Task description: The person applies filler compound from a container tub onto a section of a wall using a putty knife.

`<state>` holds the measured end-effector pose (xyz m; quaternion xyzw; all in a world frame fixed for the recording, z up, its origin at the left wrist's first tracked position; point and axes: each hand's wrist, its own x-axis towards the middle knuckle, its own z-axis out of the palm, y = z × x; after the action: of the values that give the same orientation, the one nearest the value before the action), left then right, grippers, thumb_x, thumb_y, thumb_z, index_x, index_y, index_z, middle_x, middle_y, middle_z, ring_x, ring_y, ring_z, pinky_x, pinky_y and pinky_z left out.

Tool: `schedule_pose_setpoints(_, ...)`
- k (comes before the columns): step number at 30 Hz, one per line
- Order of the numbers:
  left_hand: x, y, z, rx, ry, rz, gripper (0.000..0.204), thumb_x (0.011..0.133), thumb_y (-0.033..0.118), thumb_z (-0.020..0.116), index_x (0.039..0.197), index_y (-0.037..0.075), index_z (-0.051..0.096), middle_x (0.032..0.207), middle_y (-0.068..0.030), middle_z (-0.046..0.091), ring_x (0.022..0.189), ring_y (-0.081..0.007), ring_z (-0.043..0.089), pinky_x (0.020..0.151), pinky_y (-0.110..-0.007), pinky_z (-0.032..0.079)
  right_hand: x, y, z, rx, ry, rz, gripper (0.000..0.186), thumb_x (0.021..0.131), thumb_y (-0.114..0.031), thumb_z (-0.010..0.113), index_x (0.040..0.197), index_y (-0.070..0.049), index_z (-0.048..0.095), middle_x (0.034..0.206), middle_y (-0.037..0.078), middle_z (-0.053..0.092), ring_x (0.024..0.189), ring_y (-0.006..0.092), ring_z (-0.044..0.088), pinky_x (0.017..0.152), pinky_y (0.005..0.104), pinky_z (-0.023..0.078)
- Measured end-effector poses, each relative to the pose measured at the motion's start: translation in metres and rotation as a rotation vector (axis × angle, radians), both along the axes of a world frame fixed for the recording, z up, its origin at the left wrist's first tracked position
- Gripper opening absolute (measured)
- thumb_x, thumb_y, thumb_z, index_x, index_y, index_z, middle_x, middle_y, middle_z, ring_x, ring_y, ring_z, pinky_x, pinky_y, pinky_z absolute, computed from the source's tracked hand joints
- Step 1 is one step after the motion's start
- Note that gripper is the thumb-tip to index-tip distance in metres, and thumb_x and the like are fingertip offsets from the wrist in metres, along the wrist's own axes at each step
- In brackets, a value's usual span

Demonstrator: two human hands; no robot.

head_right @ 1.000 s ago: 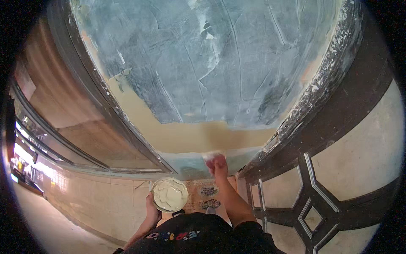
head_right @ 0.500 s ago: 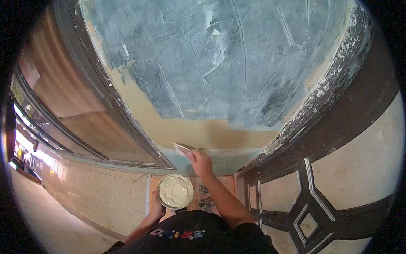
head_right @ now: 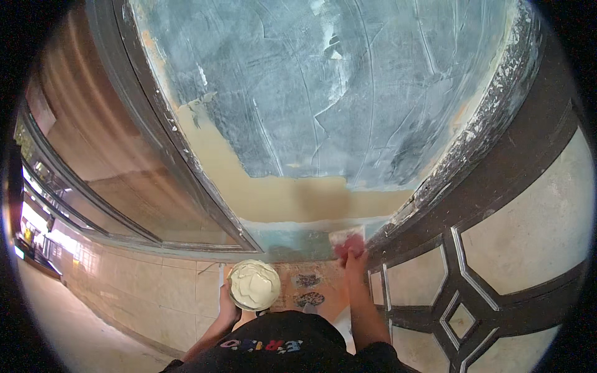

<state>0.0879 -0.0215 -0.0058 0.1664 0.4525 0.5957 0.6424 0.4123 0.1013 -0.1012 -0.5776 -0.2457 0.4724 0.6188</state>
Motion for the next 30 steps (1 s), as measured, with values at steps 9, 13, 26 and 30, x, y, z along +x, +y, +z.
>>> schedule_pose_setpoints(9,-0.027,0.005,-0.01,0.033,0.048,-0.076,0.053,0.094,0.039,0.023,0.126,0.0,0.039,0.125,-0.0156,0.047,0.116,-0.0267,0.046,0.098,-0.039,0.036,-0.119,0.034,0.089,0.187,0.525,0.357,0.028,0.09,-0.026,0.053,0.112,-0.012,0.042,0.091,0.004,0.055,0.053,0.0132,0.052,0.045,0.0243,0.045)
schedule_pose_setpoints(13,-0.037,-0.003,0.003,0.039,0.106,-0.093,0.053,0.094,0.041,0.023,0.128,0.002,0.038,0.126,-0.0147,0.047,0.116,-0.0263,0.045,0.099,-0.038,0.035,-0.153,0.062,0.156,0.252,0.395,0.34,0.028,0.09,-0.027,0.052,0.11,-0.01,0.042,0.091,0.006,0.056,0.056,0.0131,0.055,0.048,0.0244,0.048)
schedule_pose_setpoints(26,-0.079,-0.041,0.008,-0.068,0.129,0.132,0.053,0.094,0.039,0.027,0.125,-0.001,0.039,0.124,-0.0153,0.048,0.114,-0.0254,0.047,0.097,-0.037,0.036,-0.153,0.01,0.008,-0.213,0.423,0.372,0.022,0.094,-0.025,0.044,0.109,-0.01,0.044,0.084,0.007,0.059,0.058,0.0179,0.058,0.047,0.0283,0.05)
schedule_pose_setpoints(30,-0.071,-0.026,0.012,-0.009,0.129,0.064,0.052,0.094,0.037,0.027,0.124,-0.003,0.04,0.121,-0.0164,0.05,0.111,-0.0257,0.05,0.096,-0.036,0.038,-0.158,0.046,0.09,0.118,0.433,0.374,0.024,0.093,-0.026,0.047,0.108,-0.007,0.045,0.088,0.006,0.058,0.061,0.0138,0.058,0.046,0.0271,0.048)
